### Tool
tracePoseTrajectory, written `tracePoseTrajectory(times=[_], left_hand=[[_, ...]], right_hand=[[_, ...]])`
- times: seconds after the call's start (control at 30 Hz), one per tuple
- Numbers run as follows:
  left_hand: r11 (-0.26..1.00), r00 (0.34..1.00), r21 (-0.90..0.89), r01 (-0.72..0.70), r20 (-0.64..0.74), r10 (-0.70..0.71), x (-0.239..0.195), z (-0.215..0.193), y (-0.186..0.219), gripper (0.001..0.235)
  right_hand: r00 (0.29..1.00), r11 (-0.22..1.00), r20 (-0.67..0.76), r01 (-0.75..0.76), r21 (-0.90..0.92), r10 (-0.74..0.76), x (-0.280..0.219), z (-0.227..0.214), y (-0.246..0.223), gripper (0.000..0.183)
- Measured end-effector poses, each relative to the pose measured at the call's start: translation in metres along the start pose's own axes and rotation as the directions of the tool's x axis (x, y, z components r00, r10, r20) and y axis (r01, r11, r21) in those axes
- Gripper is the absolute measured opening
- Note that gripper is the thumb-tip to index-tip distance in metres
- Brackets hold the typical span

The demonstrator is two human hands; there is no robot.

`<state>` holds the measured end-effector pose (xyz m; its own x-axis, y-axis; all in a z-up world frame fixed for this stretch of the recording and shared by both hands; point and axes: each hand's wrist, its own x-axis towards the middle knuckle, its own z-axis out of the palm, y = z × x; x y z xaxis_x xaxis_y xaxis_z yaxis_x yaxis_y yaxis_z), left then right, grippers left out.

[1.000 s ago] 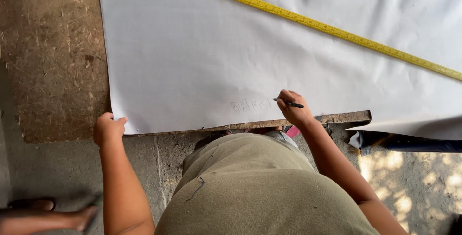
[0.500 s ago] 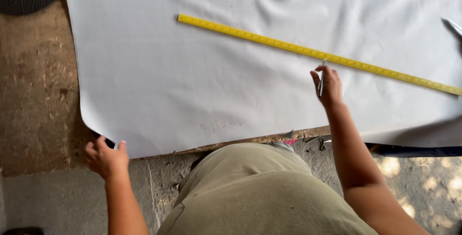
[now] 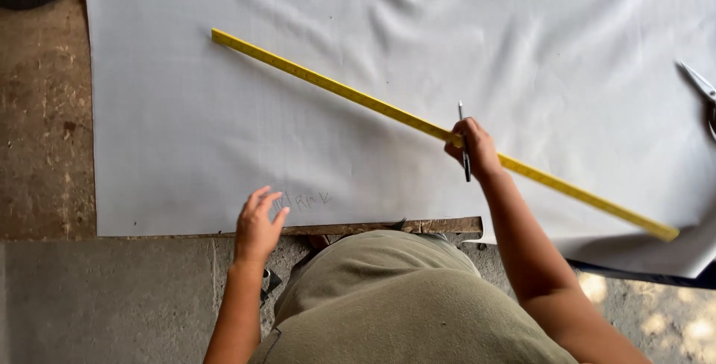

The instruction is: Tracing a template onto fabric, measuring dimensions with a ruler, and cutting the fabric with scissors.

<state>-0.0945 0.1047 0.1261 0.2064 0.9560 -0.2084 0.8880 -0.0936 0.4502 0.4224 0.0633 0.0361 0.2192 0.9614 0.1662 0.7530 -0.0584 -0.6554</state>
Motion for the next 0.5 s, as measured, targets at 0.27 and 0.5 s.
tracePoseTrajectory(times=[0.27,0.5], left_hand=[[0.999,0.994,0.020,0.040,0.104,-0.042,-0.012,0.007,0.017,0.032],[0.988,0.983,0.036,0.151,-0.114,-0.146,0.062,-0.022,-0.065,0.022]], right_hand=[[0.972,0.975,0.066,0.224,0.016,-0.224,0.040,-0.030,-0.034,0.030],[0.951,0.949,0.001,0.308,-0.073,-0.309,0.082,-0.037,-0.044,0.021]])
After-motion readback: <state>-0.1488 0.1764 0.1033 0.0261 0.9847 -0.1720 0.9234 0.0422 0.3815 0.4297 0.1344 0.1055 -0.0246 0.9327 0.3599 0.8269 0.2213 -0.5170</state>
